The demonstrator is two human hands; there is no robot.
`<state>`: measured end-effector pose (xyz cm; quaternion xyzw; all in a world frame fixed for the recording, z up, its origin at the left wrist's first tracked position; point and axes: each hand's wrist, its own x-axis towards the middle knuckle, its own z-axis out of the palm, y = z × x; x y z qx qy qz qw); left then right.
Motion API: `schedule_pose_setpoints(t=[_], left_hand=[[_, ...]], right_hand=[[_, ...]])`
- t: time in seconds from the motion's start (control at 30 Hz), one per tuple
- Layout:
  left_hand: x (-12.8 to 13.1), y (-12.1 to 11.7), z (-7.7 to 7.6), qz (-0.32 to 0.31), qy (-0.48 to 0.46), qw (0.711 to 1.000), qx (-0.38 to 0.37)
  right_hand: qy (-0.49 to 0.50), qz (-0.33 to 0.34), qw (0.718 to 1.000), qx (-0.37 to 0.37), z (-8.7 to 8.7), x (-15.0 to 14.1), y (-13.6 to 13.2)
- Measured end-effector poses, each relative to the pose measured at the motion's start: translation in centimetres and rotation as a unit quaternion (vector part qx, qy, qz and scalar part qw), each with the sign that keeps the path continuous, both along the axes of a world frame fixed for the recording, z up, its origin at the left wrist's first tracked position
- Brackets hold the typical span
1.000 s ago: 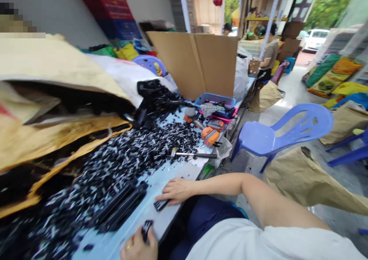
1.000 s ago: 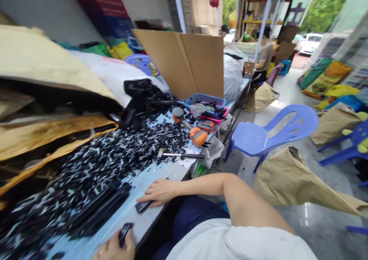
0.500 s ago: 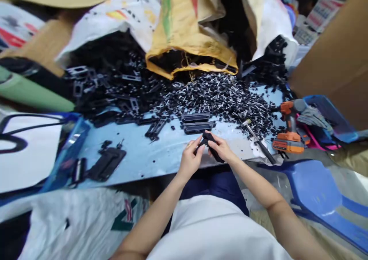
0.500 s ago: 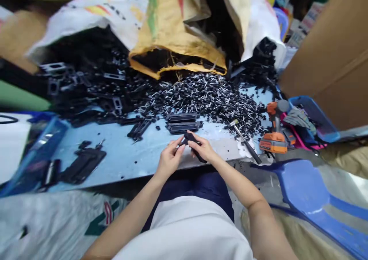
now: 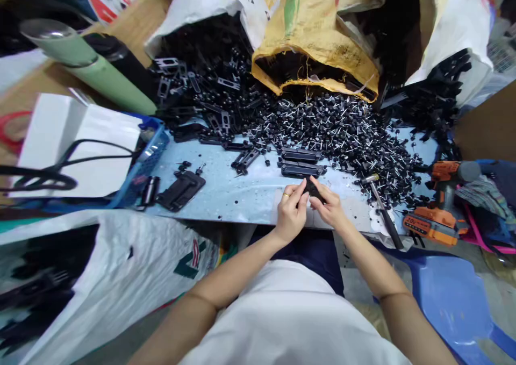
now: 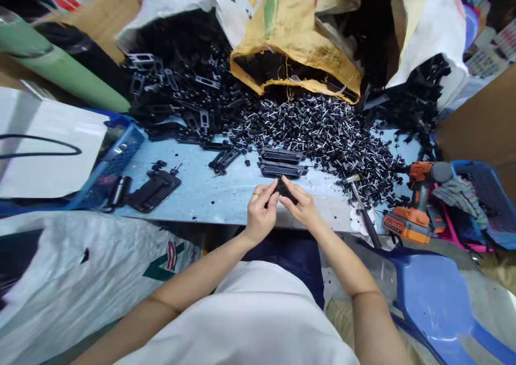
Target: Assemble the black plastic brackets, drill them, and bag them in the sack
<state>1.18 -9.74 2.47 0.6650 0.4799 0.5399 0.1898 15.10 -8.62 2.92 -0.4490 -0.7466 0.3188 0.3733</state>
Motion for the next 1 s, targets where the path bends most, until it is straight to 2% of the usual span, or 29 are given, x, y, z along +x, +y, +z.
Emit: schedule_pose_setpoints(t=[0.03, 0.1, 0.27, 0.37, 0.43, 0.5, 0.57, 0.6, 0.67, 0.73, 0.8, 0.9, 0.97, 1.0], left_hand=[[0.2, 0.0, 0.1, 0.019, -0.011, 1.000, 0.017], [0.3, 0.3, 0.2, 0.017, -0.023, 0.999, 0.038], [-1.3, 2.0, 0.4, -0.075, -0.011, 0.997, 0.003], [-1.7, 2.9, 0.0, -0.145, -0.011, 0.989, -0.032], [-1.2, 3.0, -0.8, -0.130, -0.034, 0.988, -0.073], [-0.3, 2.4, -2.0, -0.067, -0.082, 0.984, -0.145], [0.2, 1.5, -3.4, -0.017, -0.125, 0.967, -0.224], [0.2, 0.9, -4.0, -0.004, -0.124, 0.961, -0.249], [-0.6, -0.2, -5.2, 0.018, -0.056, 0.968, -0.243], [-2.0, -1.2, -6.2, 0.045, 0.066, 0.983, -0.163], [-3.2, -1.8, -6.8, 0.066, 0.168, 0.982, -0.050], [-4.1, -2.0, -7.2, 0.079, 0.244, 0.964, 0.065], [-4.0, -1.9, -7.1, 0.082, 0.266, 0.957, 0.085], [-3.9, -1.8, -7.1, 0.083, 0.273, 0.955, 0.086]], right_hand=[[0.013, -0.019, 1.000, -0.008, -0.1, -0.6, -0.2], [0.037, -0.050, 0.998, -0.017, -0.5, -1.5, -0.6], [0.084, -0.114, 0.989, -0.035, -2.0, -2.8, -1.3], [0.071, -0.135, 0.987, -0.047, -2.6, -3.0, -1.6], [0.015, -0.123, 0.991, -0.056, -2.4, -2.7, -1.4], [-0.081, -0.092, 0.991, -0.054, -1.4, -1.7, 0.0], [-0.177, -0.083, 0.980, -0.024, 0.4, 0.5, 2.9], [-0.212, -0.101, 0.972, -0.001, 1.4, 2.1, 5.0], [-0.261, -0.226, 0.938, 0.027, 3.4, 6.2, 10.0], [-0.303, -0.375, 0.876, -0.002, 5.0, 10.7, 15.3], [-0.328, -0.474, 0.816, -0.051, 6.0, 14.5, 20.1], [-0.354, -0.502, 0.788, -0.041, 6.3, 17.7, 25.7], [-0.343, -0.539, 0.767, -0.059, 6.3, 18.5, 28.5], [-0.330, -0.570, 0.747, -0.088, 6.3, 18.7, 29.6]])
